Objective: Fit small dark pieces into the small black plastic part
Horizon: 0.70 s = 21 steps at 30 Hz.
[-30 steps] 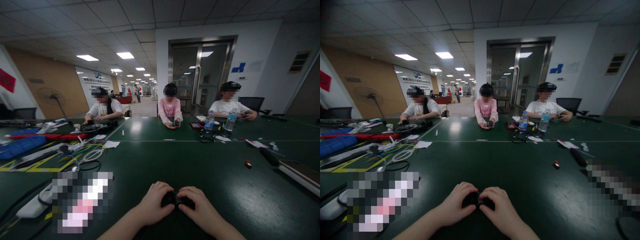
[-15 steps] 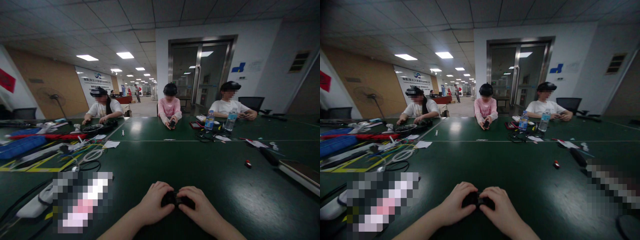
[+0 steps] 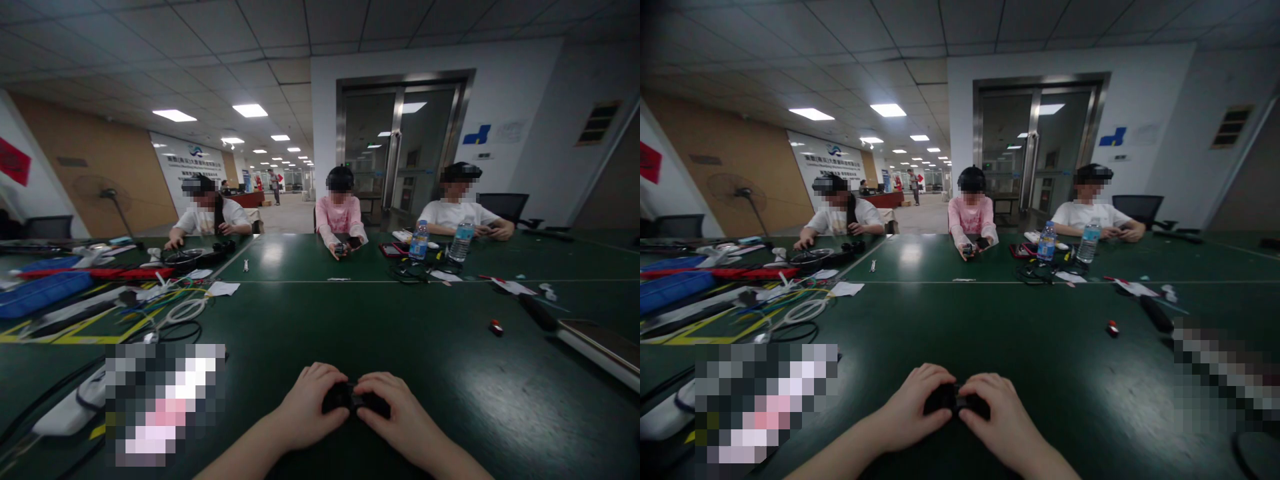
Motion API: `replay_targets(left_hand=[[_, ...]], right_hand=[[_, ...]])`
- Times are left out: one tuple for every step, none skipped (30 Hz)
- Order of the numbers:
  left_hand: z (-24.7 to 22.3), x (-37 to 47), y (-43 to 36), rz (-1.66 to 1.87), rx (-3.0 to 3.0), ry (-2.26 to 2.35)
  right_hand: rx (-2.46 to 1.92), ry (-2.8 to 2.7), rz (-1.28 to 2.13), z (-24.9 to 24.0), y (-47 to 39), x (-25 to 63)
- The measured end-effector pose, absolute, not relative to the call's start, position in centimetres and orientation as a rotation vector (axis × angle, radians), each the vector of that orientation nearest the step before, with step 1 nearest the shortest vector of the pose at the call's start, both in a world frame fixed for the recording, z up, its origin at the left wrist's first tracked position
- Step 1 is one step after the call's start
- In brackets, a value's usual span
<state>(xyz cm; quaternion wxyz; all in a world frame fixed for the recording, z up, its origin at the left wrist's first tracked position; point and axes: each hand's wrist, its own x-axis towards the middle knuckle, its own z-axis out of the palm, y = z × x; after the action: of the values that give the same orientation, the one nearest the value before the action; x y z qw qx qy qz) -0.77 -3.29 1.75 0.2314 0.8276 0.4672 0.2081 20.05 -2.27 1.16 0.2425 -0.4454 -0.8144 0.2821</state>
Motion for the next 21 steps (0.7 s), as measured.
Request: replay_targets(left_hand=[[1.69,-0.78,-3.28,0.573,2.277,1.283],[1.65,-0.79,-3.27,0.575,2.278,1.283],[1.63,-0.8,-3.26,0.578,2.278,1.282],[1.61,-0.81,-3.25,0.581,2.278,1.281],[1.6,-0.81,-3.25,0.584,2.277,1.28],[1.59,-0.83,-3.24,0.586,2.276,1.279],[1.57,-0.84,-3.23,0.585,2.276,1.278],[1.54,-0.85,-3.22,0.585,2.275,1.279],[1.5,-0.87,-3.2,0.584,2.276,1.281],[1.44,-0.88,-3.18,0.585,2.277,1.283],[1.37,-0.89,-3.16,0.586,2.278,1.283],[1.3,-0.89,-3.14,0.586,2.278,1.282],[1.23,-0.88,-3.12,0.586,2.278,1.283],[1.16,-0.88,-3.1,0.585,2.278,1.285],[1.09,-0.87,-3.09,0.584,2.278,1.287],[1.03,-0.87,-3.08,0.585,2.278,1.29],[0.98,-0.87,-3.08,0.588,2.279,1.292],[0.95,-0.87,-3.08,0.591,2.28,1.292],[0.93,-0.88,-3.09,0.595,2.281,1.291],[0.92,-0.9,-3.09,0.596,2.282,1.288],[0.92,-0.92,-3.09,0.597,2.283,1.284]], right_hand=[[-1.219,-2.226,0.772,1.19,-2.29,20.05],[-1.218,-2.227,0.774,1.2,-2.31,20.06],[-1.216,-2.227,0.775,1.21,-2.32,20.08],[-1.215,-2.227,0.776,1.21,-2.33,20.09],[-1.213,-2.227,0.776,1.19,-2.33,20.1],[-1.214,-2.226,0.776,1.16,-2.32,20.12],[-1.217,-2.225,0.774,1.13,-2.31,20.12],[-1.22,-2.225,0.771,1.09,-2.29,20.13],[-1.222,-2.227,0.77,1.07,-2.28,20.13],[-1.223,-2.23,0.77,1.04,-2.26,20.12],[-1.225,-2.231,0.769,1.03,-2.24,20.11],[-1.226,-2.232,0.769,1.03,-2.22,20.1],[-1.225,-2.233,0.771,1.03,-2.21,20.08],[-1.223,-2.231,0.771,1.04,-2.2,20.07],[-1.221,-2.229,0.772,1.04,-2.19,20.05],[-1.218,-2.228,0.775,1.05,-2.19,20.03],[-1.215,-2.226,0.777,1.04,-2.18,20.02],[-1.213,-2.225,0.777,1.04,-2.18,20.01],[-1.213,-2.224,0.777,1.02,-2.18,20.01],[-1.215,-2.222,0.777,1.0,-2.18,20.01],[-1.217,-2.22,0.777,0.97,-2.18,20.01]])
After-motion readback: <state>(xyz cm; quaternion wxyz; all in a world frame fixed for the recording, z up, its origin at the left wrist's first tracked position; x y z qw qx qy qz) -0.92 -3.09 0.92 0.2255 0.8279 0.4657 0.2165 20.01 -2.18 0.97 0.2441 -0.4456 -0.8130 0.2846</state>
